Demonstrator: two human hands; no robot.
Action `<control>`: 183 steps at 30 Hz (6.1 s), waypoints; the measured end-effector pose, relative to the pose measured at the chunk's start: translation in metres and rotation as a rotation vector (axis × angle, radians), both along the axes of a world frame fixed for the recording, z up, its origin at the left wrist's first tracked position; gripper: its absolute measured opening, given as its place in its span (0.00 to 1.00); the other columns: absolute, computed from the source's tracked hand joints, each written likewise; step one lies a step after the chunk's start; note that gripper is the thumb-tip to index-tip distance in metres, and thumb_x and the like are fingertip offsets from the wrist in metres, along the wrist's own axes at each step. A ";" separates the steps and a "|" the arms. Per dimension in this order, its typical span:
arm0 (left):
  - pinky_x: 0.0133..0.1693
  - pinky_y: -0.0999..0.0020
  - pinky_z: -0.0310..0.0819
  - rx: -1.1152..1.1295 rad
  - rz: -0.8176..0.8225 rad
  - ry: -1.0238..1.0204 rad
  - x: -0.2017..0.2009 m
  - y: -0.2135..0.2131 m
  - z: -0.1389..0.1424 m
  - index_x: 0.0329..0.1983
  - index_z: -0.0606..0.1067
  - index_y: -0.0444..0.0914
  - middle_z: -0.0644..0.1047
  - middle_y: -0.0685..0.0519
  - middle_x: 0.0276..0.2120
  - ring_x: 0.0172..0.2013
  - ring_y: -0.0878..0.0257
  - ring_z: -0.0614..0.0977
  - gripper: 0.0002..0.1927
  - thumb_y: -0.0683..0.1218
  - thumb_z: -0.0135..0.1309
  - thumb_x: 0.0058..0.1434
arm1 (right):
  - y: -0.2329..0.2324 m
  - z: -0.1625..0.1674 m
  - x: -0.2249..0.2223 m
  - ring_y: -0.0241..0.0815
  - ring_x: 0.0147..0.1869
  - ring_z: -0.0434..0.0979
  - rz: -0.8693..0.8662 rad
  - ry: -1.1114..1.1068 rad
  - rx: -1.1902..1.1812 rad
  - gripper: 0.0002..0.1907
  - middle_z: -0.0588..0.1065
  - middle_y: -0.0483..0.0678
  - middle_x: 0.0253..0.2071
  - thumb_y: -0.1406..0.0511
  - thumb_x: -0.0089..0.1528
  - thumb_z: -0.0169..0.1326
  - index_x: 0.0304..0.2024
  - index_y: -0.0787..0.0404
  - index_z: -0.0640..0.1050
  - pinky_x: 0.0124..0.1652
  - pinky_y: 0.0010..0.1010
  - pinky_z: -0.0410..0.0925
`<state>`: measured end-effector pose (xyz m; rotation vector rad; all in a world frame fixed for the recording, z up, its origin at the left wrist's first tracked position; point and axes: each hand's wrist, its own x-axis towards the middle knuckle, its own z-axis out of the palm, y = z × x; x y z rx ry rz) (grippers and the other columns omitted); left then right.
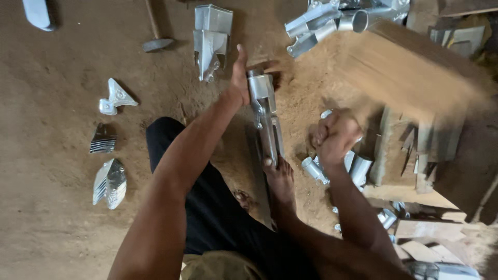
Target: The person sits on the workshop ground and hammers galvanized sheet metal fittings over a metal pipe using a wooden mallet to bend and shape them, placing finished pieces aside and picking up new ones one at a time.
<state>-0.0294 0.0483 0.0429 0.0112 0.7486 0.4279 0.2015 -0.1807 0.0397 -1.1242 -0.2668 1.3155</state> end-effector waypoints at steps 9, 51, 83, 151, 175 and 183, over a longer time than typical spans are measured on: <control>0.54 0.44 0.77 -0.033 0.089 -0.467 0.009 0.006 -0.003 0.73 0.63 0.27 0.75 0.35 0.58 0.52 0.41 0.79 0.68 0.88 0.31 0.53 | 0.014 0.032 -0.020 0.35 0.20 0.57 -0.114 -0.205 0.052 0.24 0.62 0.40 0.23 0.52 0.77 0.43 0.28 0.51 0.63 0.18 0.32 0.54; 0.58 0.55 0.68 0.061 0.284 0.834 0.035 -0.047 0.004 0.63 0.72 0.37 0.76 0.43 0.59 0.57 0.45 0.77 0.44 0.74 0.30 0.64 | -0.090 0.188 0.022 0.33 0.25 0.64 0.092 -0.891 0.167 0.16 0.67 0.39 0.21 0.64 0.72 0.52 0.29 0.60 0.73 0.24 0.25 0.59; 0.50 0.53 0.74 -0.100 0.363 0.607 0.030 -0.041 -0.028 0.52 0.78 0.35 0.80 0.46 0.44 0.44 0.52 0.80 0.42 0.75 0.36 0.65 | -0.104 0.024 0.012 0.41 0.21 0.64 0.308 -0.776 -0.470 0.21 0.65 0.43 0.21 0.52 0.73 0.44 0.32 0.58 0.70 0.20 0.35 0.57; 0.37 0.50 0.79 -0.170 0.100 0.008 0.014 -0.038 -0.001 0.48 0.78 0.32 0.76 0.41 0.28 0.28 0.47 0.79 0.58 0.82 0.15 0.58 | -0.070 0.127 0.011 0.28 0.22 0.67 0.172 -0.830 -0.181 0.15 0.69 0.39 0.21 0.60 0.71 0.48 0.32 0.60 0.75 0.21 0.23 0.59; 0.24 0.50 0.70 -0.073 0.247 0.305 0.037 -0.035 -0.014 0.34 0.77 0.42 0.76 0.49 0.24 0.22 0.51 0.75 0.41 0.79 0.28 0.61 | -0.020 0.098 -0.031 0.39 0.23 0.68 0.661 -1.197 -0.372 0.25 0.70 0.47 0.24 0.50 0.76 0.47 0.41 0.67 0.74 0.23 0.33 0.62; 0.34 0.52 0.79 0.699 -0.040 0.890 0.067 0.041 0.071 0.40 0.81 0.37 0.84 0.44 0.31 0.32 0.51 0.87 0.38 0.72 0.35 0.69 | -0.030 0.086 -0.030 0.54 0.26 0.73 0.695 -0.818 -0.843 0.25 0.74 0.56 0.27 0.57 0.63 0.54 0.61 0.56 0.71 0.24 0.50 0.65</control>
